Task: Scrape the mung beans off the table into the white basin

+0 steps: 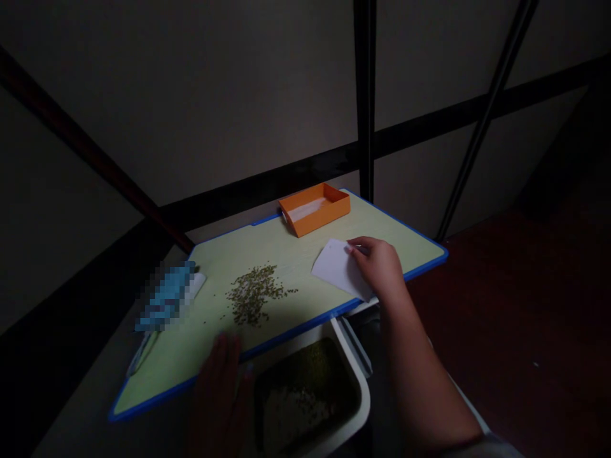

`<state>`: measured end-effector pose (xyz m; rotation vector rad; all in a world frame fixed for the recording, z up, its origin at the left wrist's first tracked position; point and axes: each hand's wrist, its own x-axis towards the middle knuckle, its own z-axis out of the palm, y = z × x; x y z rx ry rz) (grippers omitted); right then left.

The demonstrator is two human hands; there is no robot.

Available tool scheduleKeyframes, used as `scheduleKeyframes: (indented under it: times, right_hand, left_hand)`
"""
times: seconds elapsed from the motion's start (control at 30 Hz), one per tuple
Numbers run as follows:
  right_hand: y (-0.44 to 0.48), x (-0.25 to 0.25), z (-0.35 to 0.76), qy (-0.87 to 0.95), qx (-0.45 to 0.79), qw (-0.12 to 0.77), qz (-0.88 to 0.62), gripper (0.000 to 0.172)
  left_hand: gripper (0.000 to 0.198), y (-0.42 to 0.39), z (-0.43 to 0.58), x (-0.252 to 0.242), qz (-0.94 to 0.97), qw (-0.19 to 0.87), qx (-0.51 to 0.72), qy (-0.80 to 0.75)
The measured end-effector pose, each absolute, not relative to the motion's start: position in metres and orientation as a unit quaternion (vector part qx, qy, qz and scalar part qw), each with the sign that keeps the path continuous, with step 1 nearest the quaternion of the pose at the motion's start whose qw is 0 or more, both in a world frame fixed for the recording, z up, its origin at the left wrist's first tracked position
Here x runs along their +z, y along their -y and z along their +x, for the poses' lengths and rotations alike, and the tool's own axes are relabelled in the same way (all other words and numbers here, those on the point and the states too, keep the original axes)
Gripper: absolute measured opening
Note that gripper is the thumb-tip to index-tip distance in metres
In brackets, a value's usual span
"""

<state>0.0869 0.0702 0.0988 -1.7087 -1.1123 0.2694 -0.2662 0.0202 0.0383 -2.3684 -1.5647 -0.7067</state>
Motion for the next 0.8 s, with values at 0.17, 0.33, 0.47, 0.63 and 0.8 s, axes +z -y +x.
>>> scheduleKeyframes:
  times: [0.17, 0.33, 0.47, 0.63, 0.8]
  right_hand:
    - [-0.071, 0.098, 0.085, 0.492, 0.096, 0.482, -0.719, 0.024]
    - [-0.054, 0.115, 0.076, 0.516, 0.082, 0.477, -0.707, 0.024]
    - [-0.036, 0.129, 0.064, 0.595, 0.065, 0.460, -0.656, 0.021]
    - [-0.022, 0.137, 0.047, 0.683, 0.028, 0.374, -0.626, 0.016]
    - [0.003, 0.145, 0.026, 0.784, -0.039, 0.251, -0.567, 0.017]
  left_hand:
    - [0.051, -0.022, -0.268, 0.038, -0.800, 0.077, -0.255, 0.538]
    - [0.054, -0.028, -0.268, 0.035, -0.794, 0.069, -0.259, 0.545]
    - [0.053, -0.029, -0.269, 0.033, -0.798, 0.067, -0.257, 0.541]
    - [0.053, -0.025, -0.271, 0.031, -0.805, 0.067, -0.258, 0.530]
    - [0.053, -0.023, -0.273, 0.031, -0.808, 0.062, -0.259, 0.525]
